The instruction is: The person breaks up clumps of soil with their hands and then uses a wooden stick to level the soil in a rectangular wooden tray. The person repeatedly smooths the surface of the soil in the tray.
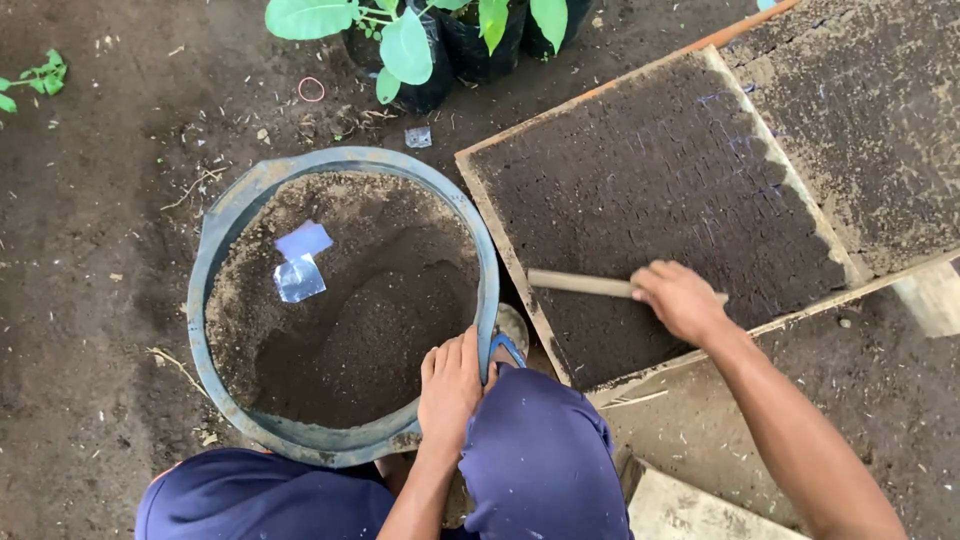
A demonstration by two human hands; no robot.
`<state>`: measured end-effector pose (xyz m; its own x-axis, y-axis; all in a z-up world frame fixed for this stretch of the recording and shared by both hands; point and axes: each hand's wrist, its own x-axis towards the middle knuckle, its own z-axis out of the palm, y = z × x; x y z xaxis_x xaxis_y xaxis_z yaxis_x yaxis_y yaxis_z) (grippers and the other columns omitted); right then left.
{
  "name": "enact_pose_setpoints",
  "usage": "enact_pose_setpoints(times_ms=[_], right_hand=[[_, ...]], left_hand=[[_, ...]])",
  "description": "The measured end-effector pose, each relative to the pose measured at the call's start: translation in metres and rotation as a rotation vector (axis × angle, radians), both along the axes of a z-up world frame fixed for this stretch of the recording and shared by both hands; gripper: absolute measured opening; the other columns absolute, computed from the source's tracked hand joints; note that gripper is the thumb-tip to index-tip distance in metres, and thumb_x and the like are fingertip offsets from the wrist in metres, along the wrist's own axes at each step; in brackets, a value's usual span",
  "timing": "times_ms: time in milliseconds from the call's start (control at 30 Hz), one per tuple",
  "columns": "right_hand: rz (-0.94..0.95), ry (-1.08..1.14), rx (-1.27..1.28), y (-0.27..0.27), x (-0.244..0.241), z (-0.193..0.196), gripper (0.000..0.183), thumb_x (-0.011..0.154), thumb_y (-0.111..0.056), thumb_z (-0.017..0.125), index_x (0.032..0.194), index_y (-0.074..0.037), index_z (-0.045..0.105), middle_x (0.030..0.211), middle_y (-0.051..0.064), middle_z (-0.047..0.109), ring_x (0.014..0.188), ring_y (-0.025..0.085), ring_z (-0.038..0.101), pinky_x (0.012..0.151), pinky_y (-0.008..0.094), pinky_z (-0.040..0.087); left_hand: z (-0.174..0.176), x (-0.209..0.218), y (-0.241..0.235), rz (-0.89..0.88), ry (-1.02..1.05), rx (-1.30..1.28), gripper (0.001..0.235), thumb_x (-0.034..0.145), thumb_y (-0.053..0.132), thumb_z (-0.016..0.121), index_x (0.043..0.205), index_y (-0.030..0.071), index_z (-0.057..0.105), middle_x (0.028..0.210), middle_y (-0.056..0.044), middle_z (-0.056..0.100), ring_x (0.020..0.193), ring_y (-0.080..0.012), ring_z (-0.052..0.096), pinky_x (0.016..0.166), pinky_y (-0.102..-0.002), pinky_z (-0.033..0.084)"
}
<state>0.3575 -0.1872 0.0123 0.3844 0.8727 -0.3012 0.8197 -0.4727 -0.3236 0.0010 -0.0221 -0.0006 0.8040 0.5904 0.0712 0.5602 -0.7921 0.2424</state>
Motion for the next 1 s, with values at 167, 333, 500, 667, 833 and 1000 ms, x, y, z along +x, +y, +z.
enact_pose_setpoints(times_ms=[167, 333, 500, 667, 833, 1000], right_hand=[[-0.028, -0.325, -0.053, 0.019, 0.069, -0.021, 0.004, 0.092, -0.012, 0.061, 0.088, -0.013, 0.062, 0.086, 0.011, 0.067, 0.079, 0.033, 0.064, 0.071, 0.049, 0.053], [-0.707, -0.432, -0.023, 0.016, 0.140, -0.012, 0.031, 0.117, -0.028, 0.061, 0.101, -0.001, 0.061, 0.093, 0.021, 0.072, 0.080, 0.043, 0.071, 0.067, 0.057, 0.059], [-0.125, -0.286, 0.144, 0.018, 0.083, -0.033, 0.016, 0.103, -0.026, 0.064, 0.099, -0.021, 0.079, 0.105, 0.008, 0.076, 0.093, 0.031, 0.072, 0.083, 0.046, 0.056], [-0.027, 0.028, -0.112, 0.049, 0.059, -0.017, 0.023, 0.105, -0.017, 0.057, 0.084, -0.016, 0.066, 0.091, 0.002, 0.072, 0.082, 0.018, 0.069, 0.072, 0.035, 0.065], [-0.539, -0.454, -0.002, 0.035, 0.138, -0.028, 0.037, 0.116, -0.030, 0.060, 0.100, 0.003, 0.064, 0.089, 0.021, 0.073, 0.073, 0.041, 0.073, 0.056, 0.051, 0.061], [-0.708, -0.475, 0.200, 0.025, 0.135, -0.040, 0.028, 0.115, -0.025, 0.060, 0.101, -0.001, 0.060, 0.090, 0.023, 0.070, 0.076, 0.048, 0.068, 0.062, 0.061, 0.052]], left_hand=[[-0.004, -0.002, -0.003, -0.004, -0.007, -0.046, 0.058, 0.099, 0.040, 0.056, 0.145, 0.005, 0.052, 0.126, -0.011, 0.066, 0.117, -0.0283, 0.062, 0.100, -0.046, 0.047], [-0.007, -0.001, -0.003, 0.029, 0.057, -0.132, 0.059, 0.096, 0.038, 0.060, 0.147, 0.009, 0.049, 0.130, -0.010, 0.064, 0.120, -0.0287, 0.060, 0.103, -0.048, 0.046], [-0.001, 0.001, -0.001, 0.036, 0.043, -0.155, 0.059, 0.096, 0.039, 0.058, 0.146, 0.009, 0.050, 0.132, -0.009, 0.063, 0.121, -0.0284, 0.060, 0.101, -0.048, 0.047], [-0.008, 0.000, -0.002, 0.000, 0.046, -0.055, 0.057, 0.094, 0.039, 0.060, 0.143, 0.009, 0.052, 0.127, -0.007, 0.065, 0.114, -0.0255, 0.064, 0.093, -0.044, 0.052], [-0.017, -0.001, -0.004, 0.030, 0.114, -0.114, 0.065, 0.094, 0.041, 0.062, 0.149, 0.009, 0.048, 0.132, -0.010, 0.064, 0.118, -0.0291, 0.062, 0.096, -0.046, 0.052], [-0.011, 0.001, 0.000, 0.030, 0.085, -0.121, 0.061, 0.096, 0.040, 0.060, 0.147, 0.009, 0.049, 0.133, -0.009, 0.063, 0.118, -0.0280, 0.061, 0.095, -0.046, 0.051]])
